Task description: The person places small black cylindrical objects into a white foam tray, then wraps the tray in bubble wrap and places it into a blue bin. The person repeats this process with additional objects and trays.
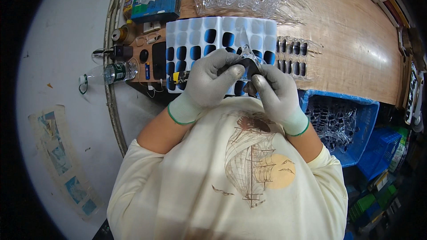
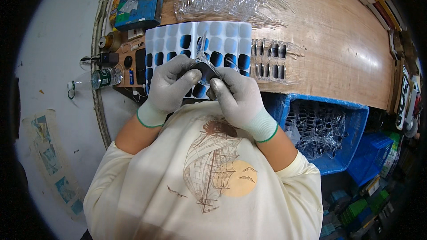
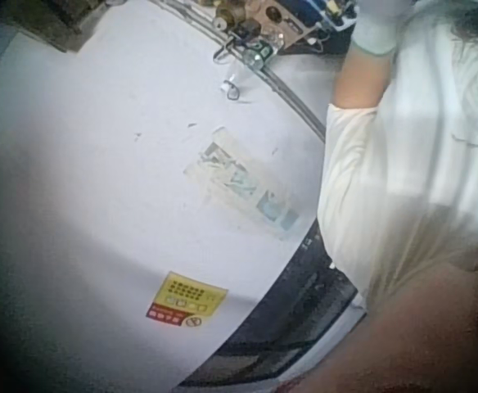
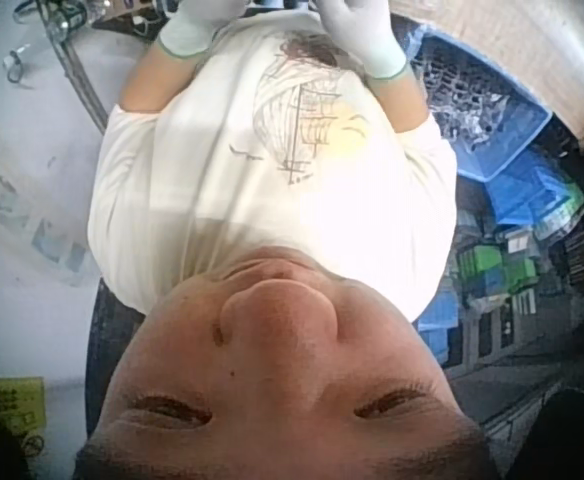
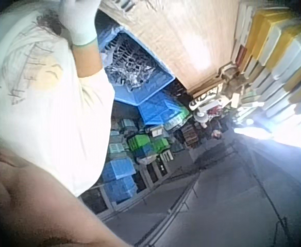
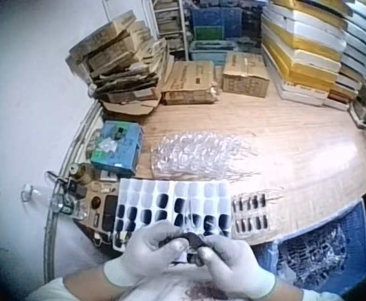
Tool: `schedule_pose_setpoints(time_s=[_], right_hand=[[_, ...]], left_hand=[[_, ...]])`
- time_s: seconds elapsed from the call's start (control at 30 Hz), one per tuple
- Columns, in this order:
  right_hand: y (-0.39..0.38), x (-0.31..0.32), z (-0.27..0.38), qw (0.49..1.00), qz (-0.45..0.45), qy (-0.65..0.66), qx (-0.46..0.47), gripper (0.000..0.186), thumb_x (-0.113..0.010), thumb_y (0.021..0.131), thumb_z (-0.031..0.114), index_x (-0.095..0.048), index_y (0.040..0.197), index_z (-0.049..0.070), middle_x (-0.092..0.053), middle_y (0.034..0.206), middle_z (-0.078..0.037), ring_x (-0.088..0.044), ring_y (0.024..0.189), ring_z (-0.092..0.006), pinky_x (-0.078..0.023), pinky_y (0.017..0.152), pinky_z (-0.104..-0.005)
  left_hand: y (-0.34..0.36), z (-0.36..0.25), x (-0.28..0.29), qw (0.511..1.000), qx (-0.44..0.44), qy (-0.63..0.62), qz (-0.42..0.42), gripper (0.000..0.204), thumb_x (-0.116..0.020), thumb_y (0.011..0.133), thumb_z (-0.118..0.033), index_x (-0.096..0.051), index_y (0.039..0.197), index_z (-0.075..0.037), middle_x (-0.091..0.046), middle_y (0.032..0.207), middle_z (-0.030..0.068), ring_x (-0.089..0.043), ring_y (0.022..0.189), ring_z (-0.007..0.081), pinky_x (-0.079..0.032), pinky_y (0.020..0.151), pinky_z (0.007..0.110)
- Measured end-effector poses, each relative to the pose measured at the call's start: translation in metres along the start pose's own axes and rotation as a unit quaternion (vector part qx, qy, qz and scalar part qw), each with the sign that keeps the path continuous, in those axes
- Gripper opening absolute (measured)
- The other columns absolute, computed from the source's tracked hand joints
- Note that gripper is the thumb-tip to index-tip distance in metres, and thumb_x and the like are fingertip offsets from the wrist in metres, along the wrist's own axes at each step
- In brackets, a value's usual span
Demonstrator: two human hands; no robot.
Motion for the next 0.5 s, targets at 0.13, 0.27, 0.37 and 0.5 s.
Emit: schedule_pose_setpoints(time_s=[0.13,0.27,0.37,0.5], right_hand=[[-0.002,0.003,0.015,0.996,-0.032,-0.001,0.087,0.016,-0.059,0.096,0.01,-0.067,0.102,-0.002,-0.067,0.069,-0.01,-0.064,0.06,-0.0157,-0.051,0.06,-0.0298],[0.005,0.009,0.025,0.997,0.033,0.031,0.064,0.016,-0.062,0.095,0.011,-0.066,0.086,-0.001,-0.063,0.061,-0.008,-0.06,0.054,-0.0129,-0.048,0.054,-0.0272],[0.006,0.01,0.033,0.995,0.024,-0.079,0.061,0.017,-0.062,0.096,0.013,-0.067,0.087,-0.001,-0.063,0.061,-0.007,-0.06,0.055,-0.0119,-0.048,0.054,-0.0277],[0.002,0.005,0.036,0.997,-0.005,-0.05,0.051,0.016,-0.064,0.095,0.012,-0.069,0.103,-0.001,-0.066,0.068,-0.009,-0.064,0.059,-0.0138,-0.051,0.058,-0.0288]], left_hand=[[-0.006,-0.022,0.002,0.988,-0.106,0.108,-0.007,0.016,-0.068,0.089,-0.01,-0.073,0.1,0.001,-0.054,0.079,0.0004,-0.048,0.072,0.0081,-0.038,0.063,0.027],[-0.008,-0.04,-0.002,0.99,-0.112,0.061,0.06,0.015,-0.066,0.088,-0.008,-0.072,0.1,0.001,-0.054,0.079,0.0014,-0.048,0.068,0.0089,-0.038,0.061,0.027],[-0.007,-0.027,0.001,0.993,-0.087,0.07,0.033,0.015,-0.064,0.09,-0.006,-0.071,0.101,0.002,-0.056,0.08,0.002,-0.05,0.071,0.0085,-0.04,0.063,0.027],[-0.006,-0.022,0.002,0.995,-0.069,0.053,0.045,0.015,-0.063,0.093,-0.009,-0.068,0.103,0.002,-0.06,0.085,0.0033,-0.054,0.076,0.008,-0.045,0.067,0.027]])
Point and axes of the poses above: each hand's wrist, its own y-axis towards the middle knuckle, its own x-axis out of the back of the hand, z = x × y, the point moved 8 cm from there along y, towards the middle knuckle
